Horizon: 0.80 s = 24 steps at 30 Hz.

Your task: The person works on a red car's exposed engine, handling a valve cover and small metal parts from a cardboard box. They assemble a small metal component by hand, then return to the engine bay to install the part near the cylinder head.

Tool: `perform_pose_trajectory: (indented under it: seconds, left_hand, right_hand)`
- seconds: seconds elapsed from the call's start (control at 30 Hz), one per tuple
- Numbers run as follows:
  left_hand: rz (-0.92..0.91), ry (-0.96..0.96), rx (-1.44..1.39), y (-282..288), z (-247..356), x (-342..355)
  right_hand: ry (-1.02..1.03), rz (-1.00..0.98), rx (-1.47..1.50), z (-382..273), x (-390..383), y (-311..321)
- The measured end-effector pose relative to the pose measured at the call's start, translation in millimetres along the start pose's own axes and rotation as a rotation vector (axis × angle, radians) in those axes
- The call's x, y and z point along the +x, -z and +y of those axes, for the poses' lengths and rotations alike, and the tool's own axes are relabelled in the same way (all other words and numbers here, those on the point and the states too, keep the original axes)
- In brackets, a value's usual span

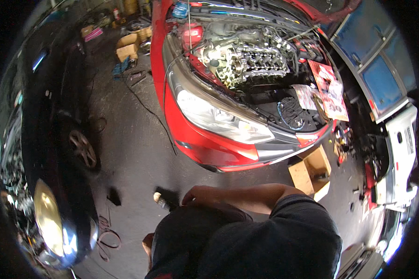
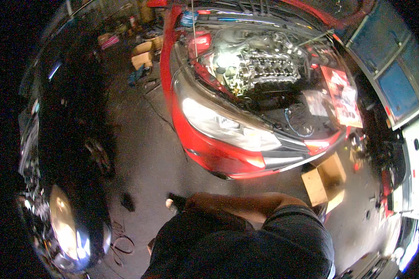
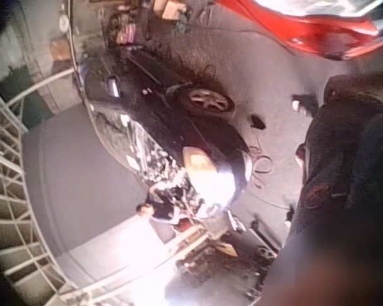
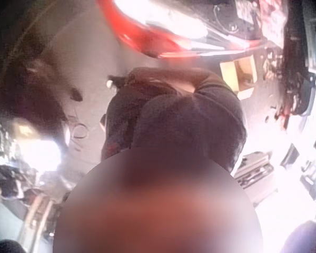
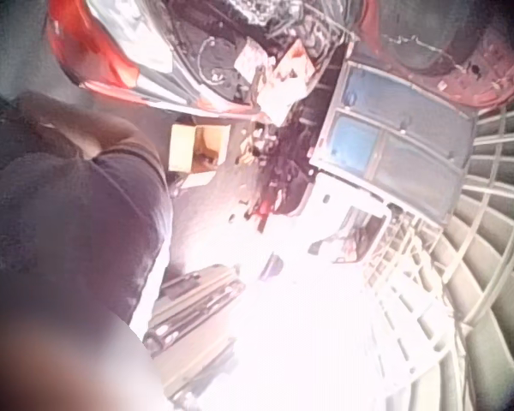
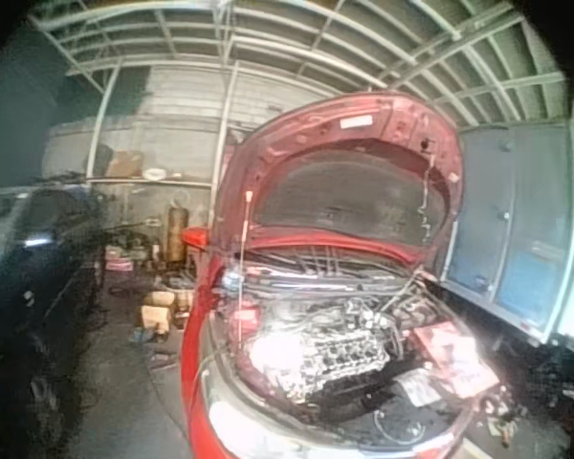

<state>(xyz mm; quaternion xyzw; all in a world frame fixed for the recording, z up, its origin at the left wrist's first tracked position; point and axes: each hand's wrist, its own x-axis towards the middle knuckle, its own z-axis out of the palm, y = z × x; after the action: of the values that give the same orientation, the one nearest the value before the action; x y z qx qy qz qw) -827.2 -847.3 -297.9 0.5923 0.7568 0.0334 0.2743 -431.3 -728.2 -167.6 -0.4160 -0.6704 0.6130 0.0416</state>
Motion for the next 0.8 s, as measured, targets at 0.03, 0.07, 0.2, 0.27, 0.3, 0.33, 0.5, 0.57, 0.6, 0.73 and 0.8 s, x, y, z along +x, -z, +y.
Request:
perform_pose_trajectory:
  seconds: [0.03,0.07,0.2,0.27,0.3,0.33,0.5,0.57,0.6,0.73,0.8]
  left_hand:
    - [0.008,-0.041,0.026,11,-7,26]
    - [-0.004,-0.134,0.048,25,-17,52]
    - [0.043,-0.262,0.168,77,-69,142]
    - [0.020,-0.140,-0.351,80,-93,180]
    - [-0.038,-0.153,-0.275,76,-101,200]
    - [-0.093,-0.171,-0.199,73,-107,225]
    - [-0.425,-0.728,0.088,57,-54,381]
    - [-0.596,-0.753,0.325,73,3,423]
    - [-0.616,-0.757,0.239,85,37,436]
    - [-0.664,-0.416,-0.223,171,157,444]
    - [-0.663,-0.249,-0.515,197,208,450]
  right_hand:
    - [-0.015,0.014,-0.004,-8,19,3]
    - [-0.043,0.014,-0.032,-15,36,10]
    - [-0.129,0.006,-0.111,-31,47,35]
    - [-0.153,0.070,-0.017,-30,36,43]
    - [-0.107,0.121,0.094,-31,36,43]
    - [-0.082,0.184,0.198,-32,39,44]
    - [0.017,0.375,0.219,-41,100,84]
    - [0.076,0.395,0.186,-45,123,117]
    - [0.030,0.413,0.242,-45,126,131]
    - [0.074,0.445,0.202,-41,127,185]
    - [0.118,0.506,0.200,-31,109,199]
